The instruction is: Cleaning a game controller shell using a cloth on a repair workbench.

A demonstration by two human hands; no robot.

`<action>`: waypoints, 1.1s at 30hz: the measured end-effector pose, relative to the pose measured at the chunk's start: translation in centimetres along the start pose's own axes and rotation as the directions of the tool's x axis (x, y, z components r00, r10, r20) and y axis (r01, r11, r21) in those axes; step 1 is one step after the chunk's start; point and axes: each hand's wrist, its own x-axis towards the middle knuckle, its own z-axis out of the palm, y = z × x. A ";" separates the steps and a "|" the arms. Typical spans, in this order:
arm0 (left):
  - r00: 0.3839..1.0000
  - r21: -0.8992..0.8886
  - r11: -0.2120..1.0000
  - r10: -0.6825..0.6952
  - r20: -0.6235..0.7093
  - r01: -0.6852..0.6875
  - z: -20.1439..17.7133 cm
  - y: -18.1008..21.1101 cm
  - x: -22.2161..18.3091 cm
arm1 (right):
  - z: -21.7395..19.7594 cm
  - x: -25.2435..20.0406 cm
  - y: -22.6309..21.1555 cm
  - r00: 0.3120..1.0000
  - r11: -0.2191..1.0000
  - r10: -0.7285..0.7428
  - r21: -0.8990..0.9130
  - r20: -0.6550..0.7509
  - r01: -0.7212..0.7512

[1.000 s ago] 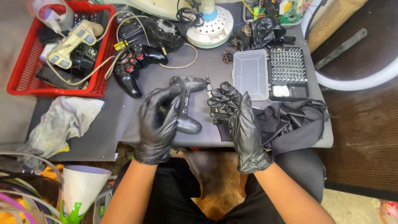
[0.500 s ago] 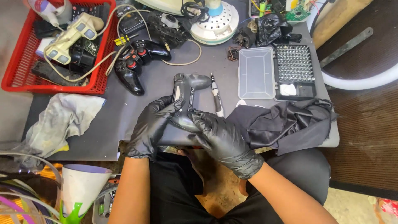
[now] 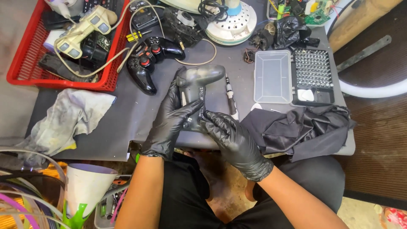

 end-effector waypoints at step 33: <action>0.629 0.610 0.286 0.618 0.471 -0.739 7.3 1.3 -3.1 | -7.5 3.0 0.5 0.360 -0.277 0.844 0.899 0.396 -0.339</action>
